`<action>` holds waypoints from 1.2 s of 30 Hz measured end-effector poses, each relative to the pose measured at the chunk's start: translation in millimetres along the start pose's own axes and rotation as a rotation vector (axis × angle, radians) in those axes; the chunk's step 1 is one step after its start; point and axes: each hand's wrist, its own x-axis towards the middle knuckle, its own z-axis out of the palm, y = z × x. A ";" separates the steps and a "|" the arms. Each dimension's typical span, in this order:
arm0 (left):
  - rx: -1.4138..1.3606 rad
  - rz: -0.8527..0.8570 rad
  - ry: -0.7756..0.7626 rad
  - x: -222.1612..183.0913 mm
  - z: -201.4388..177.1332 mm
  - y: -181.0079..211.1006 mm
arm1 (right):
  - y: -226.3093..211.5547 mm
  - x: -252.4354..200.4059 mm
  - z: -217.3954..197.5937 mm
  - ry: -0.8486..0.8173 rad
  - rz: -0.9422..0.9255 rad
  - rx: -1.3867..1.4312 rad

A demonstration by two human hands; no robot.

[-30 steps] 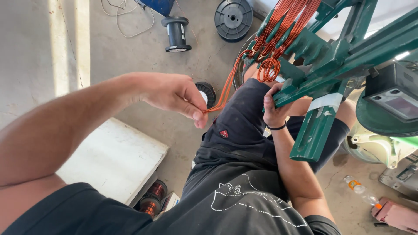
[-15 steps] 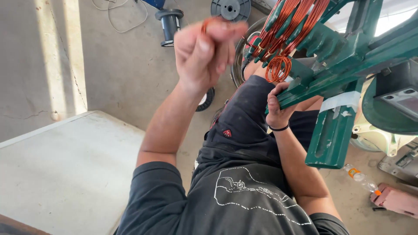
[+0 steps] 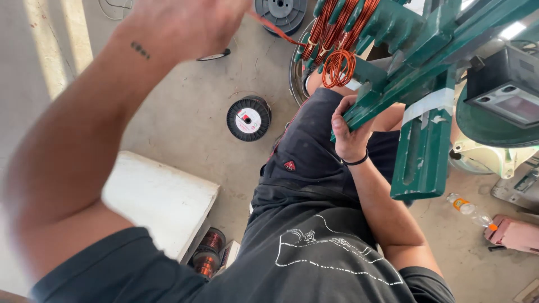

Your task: Repairing an electric motor by winding and securing copper coils using hand tools

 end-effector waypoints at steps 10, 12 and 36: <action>-1.543 -0.268 -0.674 34.0 -83.2 34.4 | 19.4 1.5 -8.6 -0.063 -0.096 -0.074; -1.920 -0.461 -0.537 30.0 -80.0 65.8 | 19.7 -0.1 -7.1 -0.055 -0.128 -0.069; -0.557 -0.066 0.605 50.2 -18.2 77.4 | 9.6 -4.1 -3.7 -0.033 0.000 0.078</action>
